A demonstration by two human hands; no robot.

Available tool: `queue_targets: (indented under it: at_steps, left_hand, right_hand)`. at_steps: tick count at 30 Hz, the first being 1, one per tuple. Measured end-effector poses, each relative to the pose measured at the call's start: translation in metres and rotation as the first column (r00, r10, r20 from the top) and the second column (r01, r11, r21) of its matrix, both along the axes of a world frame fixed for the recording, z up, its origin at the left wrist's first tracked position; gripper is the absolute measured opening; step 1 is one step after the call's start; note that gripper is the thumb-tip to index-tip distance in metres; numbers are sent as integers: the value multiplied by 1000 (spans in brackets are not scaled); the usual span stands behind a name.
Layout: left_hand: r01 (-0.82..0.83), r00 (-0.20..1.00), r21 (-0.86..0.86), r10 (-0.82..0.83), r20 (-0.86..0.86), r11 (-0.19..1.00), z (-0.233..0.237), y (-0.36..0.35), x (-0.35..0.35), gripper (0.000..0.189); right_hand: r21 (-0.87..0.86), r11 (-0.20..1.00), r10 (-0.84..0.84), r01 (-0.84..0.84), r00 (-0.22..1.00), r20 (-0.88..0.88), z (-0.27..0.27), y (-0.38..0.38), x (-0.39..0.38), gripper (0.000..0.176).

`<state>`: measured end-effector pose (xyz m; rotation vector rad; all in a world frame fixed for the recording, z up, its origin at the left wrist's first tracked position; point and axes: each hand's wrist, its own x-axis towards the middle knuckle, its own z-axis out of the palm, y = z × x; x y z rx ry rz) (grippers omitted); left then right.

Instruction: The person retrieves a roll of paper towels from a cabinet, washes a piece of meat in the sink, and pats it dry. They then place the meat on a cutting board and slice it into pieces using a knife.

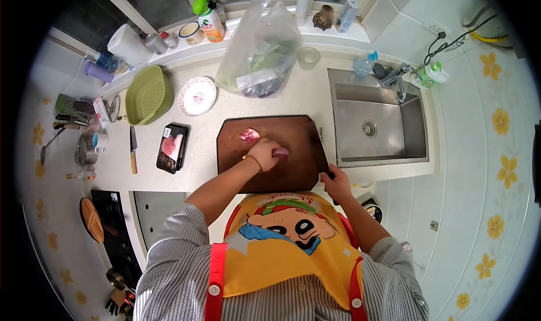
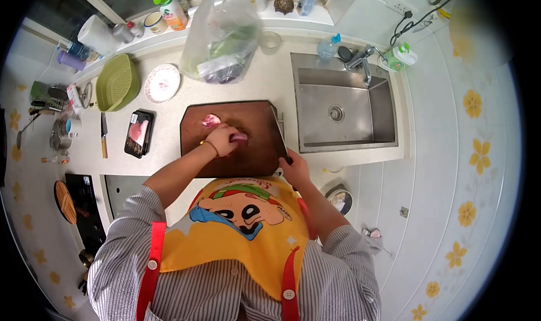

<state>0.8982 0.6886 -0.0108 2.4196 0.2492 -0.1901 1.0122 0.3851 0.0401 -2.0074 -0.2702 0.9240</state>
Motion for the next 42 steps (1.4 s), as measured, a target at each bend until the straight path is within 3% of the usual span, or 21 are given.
queue_targets:
  at_steps: [3,7,8,9,11,12,16,19,22,24,25,27,28,30,31,33,34,37,38,41,42]
  left_hand:
    - [-219,955,24,210,208,975,-3,-18,-26,38]
    - [15,960,23,-20,278,1000,10,-68,-49,44]
    - [50,999,-58,-51,-12,997,14,-70,-42,51]
    - [58,998,-66,-60,-18,996,12,-68,-34,51]
    - [115,993,241,-107,-46,964,9,-59,-12,57]
    - [146,988,248,-128,-88,958,12,-55,-4,61]
    - [219,955,147,-181,-235,965,6,-74,4,66]
    - [203,928,107,-157,-337,973,-2,-78,7,58]
    - [326,860,-6,-299,-414,945,-5,-58,18,42]
    - [-66,925,-361,-79,-372,930,7,-37,13,28]
    - [-67,924,-361,-79,-374,930,5,-29,5,28]
    - [-461,886,-415,387,-254,784,-4,-12,-19,29]
    - [-463,885,-410,387,-258,786,-22,-2,-36,29]
    - [-677,675,-606,680,-286,418,-61,12,-71,34]
    - [-683,670,-601,683,-292,414,-53,14,-81,34]
    - [-692,721,-558,471,-508,457,-30,20,-92,39]
    - [-583,805,-493,378,-458,646,-37,21,-98,41]
    - [-453,814,-411,179,-553,791,2,6,-72,37]
    - [-474,801,-521,102,-590,709,-3,1,-65,35]
    - [-348,821,-460,29,-570,817,18,-17,-29,31]
    - [-355,869,-537,58,-492,765,-3,-22,-27,29]
  right_hand:
    - [5,1000,5,-5,1000,3,-9,0,0,23]
    - [7,998,57,-57,998,-24,-12,5,4,20]
    - [27,997,66,-66,998,-5,-13,5,4,16]
    - [20,998,57,-57,998,-12,-13,4,4,16]
    - [27,998,53,-53,999,-2,-7,5,6,17]
    - [21,999,41,-41,999,8,-10,4,7,19]
    - [31,999,16,-17,999,37,-8,1,16,19]
    - [43,999,-23,23,1000,-9,-9,-4,16,18]
    - [37,999,-32,33,999,-38,-14,-9,19,16]
    - [-28,1000,-12,12,1000,-20,-9,-6,19,22]
    - [-28,1000,-12,12,1000,-22,-8,-5,20,22]
    - [-107,993,42,-47,998,-47,-8,-2,21,24]
    - [-103,994,41,-47,998,-53,-6,2,22,24]
    - [-142,987,61,-73,994,-90,0,9,22,28]
    - [-142,987,65,-78,993,-96,-3,11,21,28]
    - [-13,997,71,-72,996,-55,-7,16,20,28]
    - [-13,997,79,-79,995,-56,-6,19,23,28]
    - [-84,978,192,-193,981,-16,4,28,27,26]
    - [-119,972,204,-202,979,3,6,31,27,26]
    - [-150,969,214,-199,972,94,6,36,26,28]
    - [-141,972,207,-185,965,162,6,37,26,29]
